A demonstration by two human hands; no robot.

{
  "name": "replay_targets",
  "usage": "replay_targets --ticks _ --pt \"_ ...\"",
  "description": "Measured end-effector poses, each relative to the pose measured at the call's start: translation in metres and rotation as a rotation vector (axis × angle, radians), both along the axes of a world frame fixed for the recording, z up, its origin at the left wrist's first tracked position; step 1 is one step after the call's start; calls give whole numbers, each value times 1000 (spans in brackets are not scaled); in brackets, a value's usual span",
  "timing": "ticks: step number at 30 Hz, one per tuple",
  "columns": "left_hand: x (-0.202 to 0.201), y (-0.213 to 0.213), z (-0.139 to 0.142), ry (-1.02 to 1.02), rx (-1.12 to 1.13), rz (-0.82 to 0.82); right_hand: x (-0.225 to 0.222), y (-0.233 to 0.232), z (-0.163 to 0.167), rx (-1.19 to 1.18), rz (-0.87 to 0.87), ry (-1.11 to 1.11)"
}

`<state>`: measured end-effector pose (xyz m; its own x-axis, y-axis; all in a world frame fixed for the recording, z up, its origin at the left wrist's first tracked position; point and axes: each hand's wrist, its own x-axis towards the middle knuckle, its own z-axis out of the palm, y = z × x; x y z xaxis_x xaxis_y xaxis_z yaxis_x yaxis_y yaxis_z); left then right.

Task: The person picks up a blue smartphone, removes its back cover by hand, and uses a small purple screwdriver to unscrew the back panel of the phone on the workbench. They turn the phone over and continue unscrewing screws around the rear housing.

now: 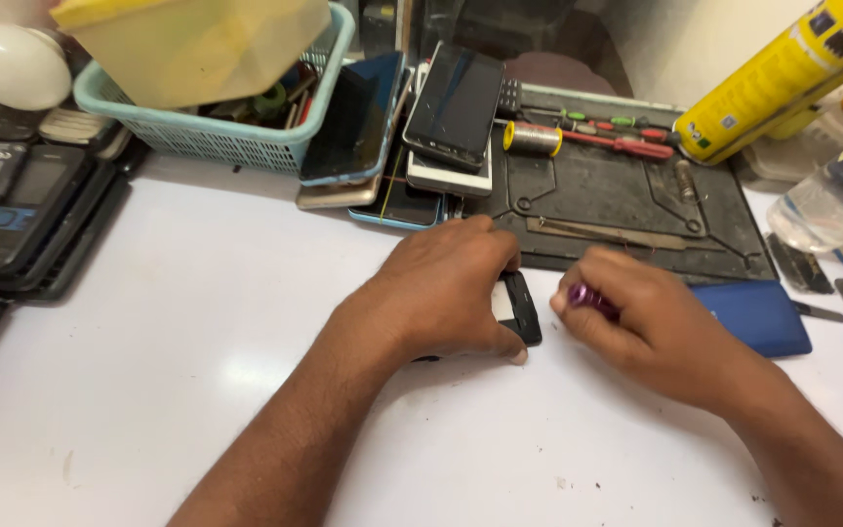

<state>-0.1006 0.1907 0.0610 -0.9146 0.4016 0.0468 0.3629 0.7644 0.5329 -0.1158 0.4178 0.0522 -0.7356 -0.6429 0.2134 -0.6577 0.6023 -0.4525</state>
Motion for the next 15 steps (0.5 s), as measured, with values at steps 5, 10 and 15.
replay_targets --ticks 5,10,15 --pt "1 -9 5 31 -3 61 -33 -15 -3 -52 -85 57" --pt "2 -19 11 -63 -69 92 -67 -42 -16 -56 -119 101" --pt "3 -25 15 -102 -97 59 -77 -45 -21 -97 -150 193"
